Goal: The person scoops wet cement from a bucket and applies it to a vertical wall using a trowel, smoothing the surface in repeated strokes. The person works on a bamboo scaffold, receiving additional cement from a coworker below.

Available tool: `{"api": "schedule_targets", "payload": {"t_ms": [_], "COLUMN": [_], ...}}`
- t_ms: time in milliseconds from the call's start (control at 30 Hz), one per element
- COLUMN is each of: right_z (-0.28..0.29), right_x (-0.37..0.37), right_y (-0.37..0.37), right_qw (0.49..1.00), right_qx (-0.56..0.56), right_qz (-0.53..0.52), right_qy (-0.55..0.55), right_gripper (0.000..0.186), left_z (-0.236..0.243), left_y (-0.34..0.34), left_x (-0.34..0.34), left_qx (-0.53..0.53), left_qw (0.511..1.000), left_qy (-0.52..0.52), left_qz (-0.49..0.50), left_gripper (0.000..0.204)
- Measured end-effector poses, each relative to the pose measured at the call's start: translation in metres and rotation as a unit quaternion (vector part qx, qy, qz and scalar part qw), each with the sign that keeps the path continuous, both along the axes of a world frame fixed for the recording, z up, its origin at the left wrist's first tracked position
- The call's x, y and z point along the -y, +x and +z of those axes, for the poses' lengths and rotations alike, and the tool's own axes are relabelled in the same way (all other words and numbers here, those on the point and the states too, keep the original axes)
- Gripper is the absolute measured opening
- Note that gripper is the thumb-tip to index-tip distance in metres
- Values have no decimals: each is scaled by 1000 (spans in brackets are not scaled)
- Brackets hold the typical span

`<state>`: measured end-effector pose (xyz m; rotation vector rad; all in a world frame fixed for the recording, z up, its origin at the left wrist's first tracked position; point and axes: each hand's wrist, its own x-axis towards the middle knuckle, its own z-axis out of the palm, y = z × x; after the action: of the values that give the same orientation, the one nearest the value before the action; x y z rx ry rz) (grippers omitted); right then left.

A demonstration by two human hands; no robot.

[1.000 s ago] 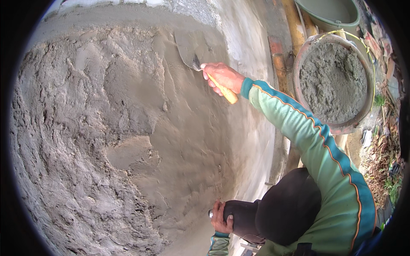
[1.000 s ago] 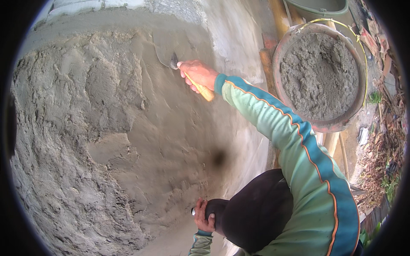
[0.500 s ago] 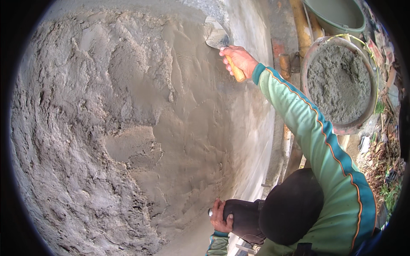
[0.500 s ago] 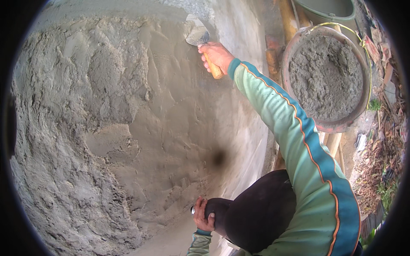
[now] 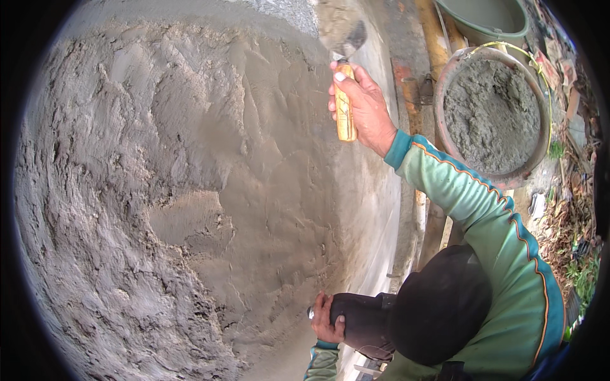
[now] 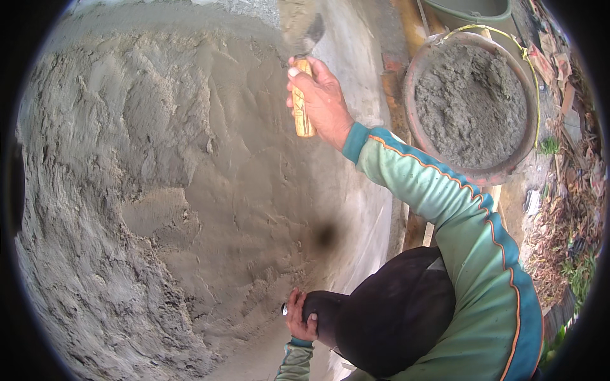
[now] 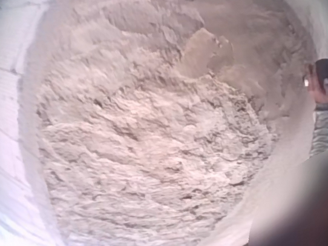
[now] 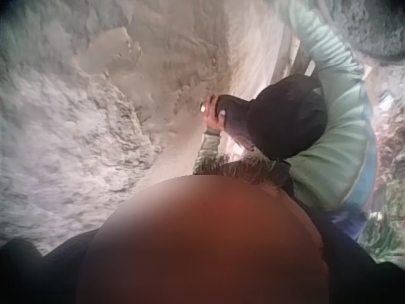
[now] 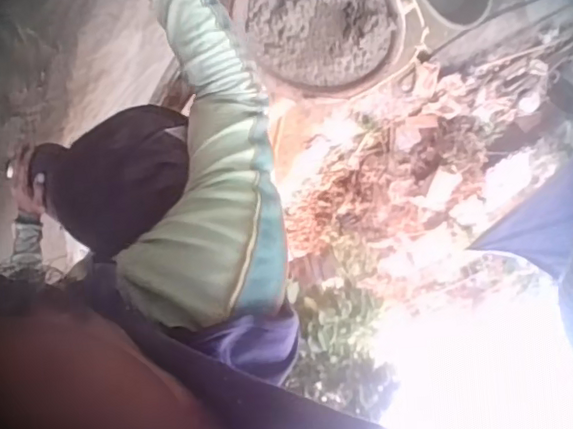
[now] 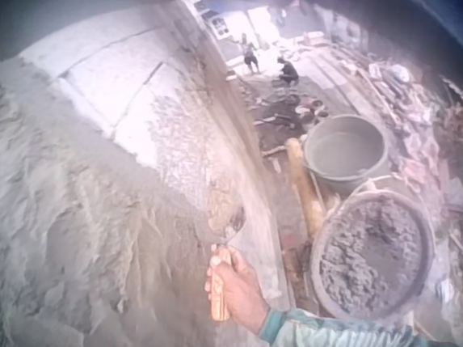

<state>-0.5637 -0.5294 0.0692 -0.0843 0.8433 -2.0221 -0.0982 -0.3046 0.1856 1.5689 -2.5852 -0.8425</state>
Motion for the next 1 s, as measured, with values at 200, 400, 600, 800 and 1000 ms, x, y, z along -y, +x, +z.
{"api": "schedule_targets", "payload": {"t_ms": [200,400,600,800,1000], "right_z": [-45,-70,-113,-133,-151], "right_x": [32,34,16,45,68], "right_y": [10,2,4,25,24], "right_qw": [976,973,949,925,909], "right_qx": [108,-134,-29,-181,-80], "right_qz": [72,50,143,221,238], "right_qy": [174,180,280,250,333], "right_gripper": [36,51,36,37,37], "left_z": [4,5,8,15,23], "left_y": [3,5,1,1,-5], "left_x": [-8,-14,-18,-24,-27], "left_qx": [11,-10,0,14,50], "left_qw": [1000,1000,1000,999,998], "left_qy": [-9,-10,-21,-15,-22], "left_qz": [3,20,18,40,44], "left_gripper": [63,62,62,62,62]}}
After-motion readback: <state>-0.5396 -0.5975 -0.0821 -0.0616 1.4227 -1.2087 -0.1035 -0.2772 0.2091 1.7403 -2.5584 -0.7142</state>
